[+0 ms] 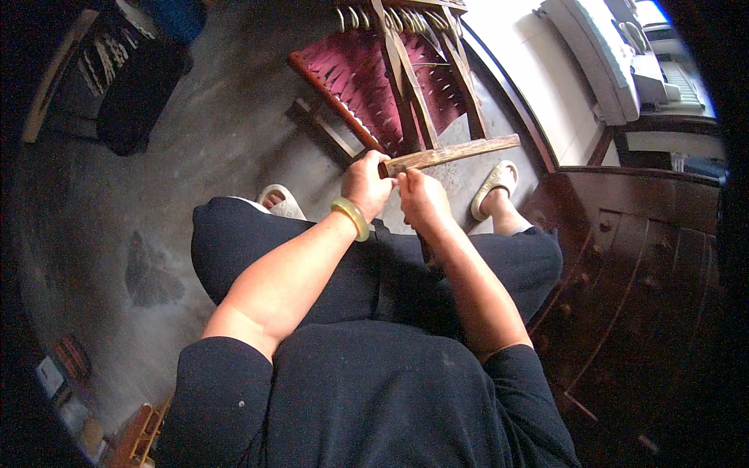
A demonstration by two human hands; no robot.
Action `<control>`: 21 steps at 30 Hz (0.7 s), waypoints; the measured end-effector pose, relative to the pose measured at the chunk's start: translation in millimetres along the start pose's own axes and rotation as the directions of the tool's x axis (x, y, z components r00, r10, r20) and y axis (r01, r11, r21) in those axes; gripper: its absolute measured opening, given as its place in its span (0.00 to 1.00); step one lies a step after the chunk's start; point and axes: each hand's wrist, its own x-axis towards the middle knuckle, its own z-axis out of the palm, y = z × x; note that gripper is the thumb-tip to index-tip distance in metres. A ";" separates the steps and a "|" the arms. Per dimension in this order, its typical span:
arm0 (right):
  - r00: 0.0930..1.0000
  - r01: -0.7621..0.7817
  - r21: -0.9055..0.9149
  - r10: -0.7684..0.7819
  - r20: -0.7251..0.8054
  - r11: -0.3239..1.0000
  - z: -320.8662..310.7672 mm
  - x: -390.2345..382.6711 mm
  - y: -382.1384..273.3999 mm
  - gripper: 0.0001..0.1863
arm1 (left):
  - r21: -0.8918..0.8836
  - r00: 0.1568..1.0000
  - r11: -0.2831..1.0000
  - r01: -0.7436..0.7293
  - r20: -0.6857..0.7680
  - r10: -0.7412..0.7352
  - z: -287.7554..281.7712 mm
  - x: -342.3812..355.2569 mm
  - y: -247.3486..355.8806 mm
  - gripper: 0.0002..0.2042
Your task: The person is repairing a wooden chair with a red cushion. They use a screwdriver to tighten screws on the chair's frame, focusing on the joints and legs. The person adjusts the chair's position to access different areas.
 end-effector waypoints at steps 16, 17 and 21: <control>0.995 -0.089 0.010 0.089 0.038 0.996 -3.9 3.8 -0.3 0.16 | 0.021 1.000 1.000 -0.002 -0.013 0.002 1.2 2.0 -1.3 0.14; 0.995 -0.090 -0.011 0.091 0.047 0.996 -3.6 2.7 -3.6 0.16 | 0.010 1.000 1.000 -0.008 -0.010 0.008 1.5 1.9 -1.3 0.13; 0.989 -0.136 -0.010 0.136 0.053 0.991 -9.0 10.4 2.7 0.16 | -0.017 1.000 1.000 0.004 0.012 -0.003 1.6 2.8 -4.3 0.15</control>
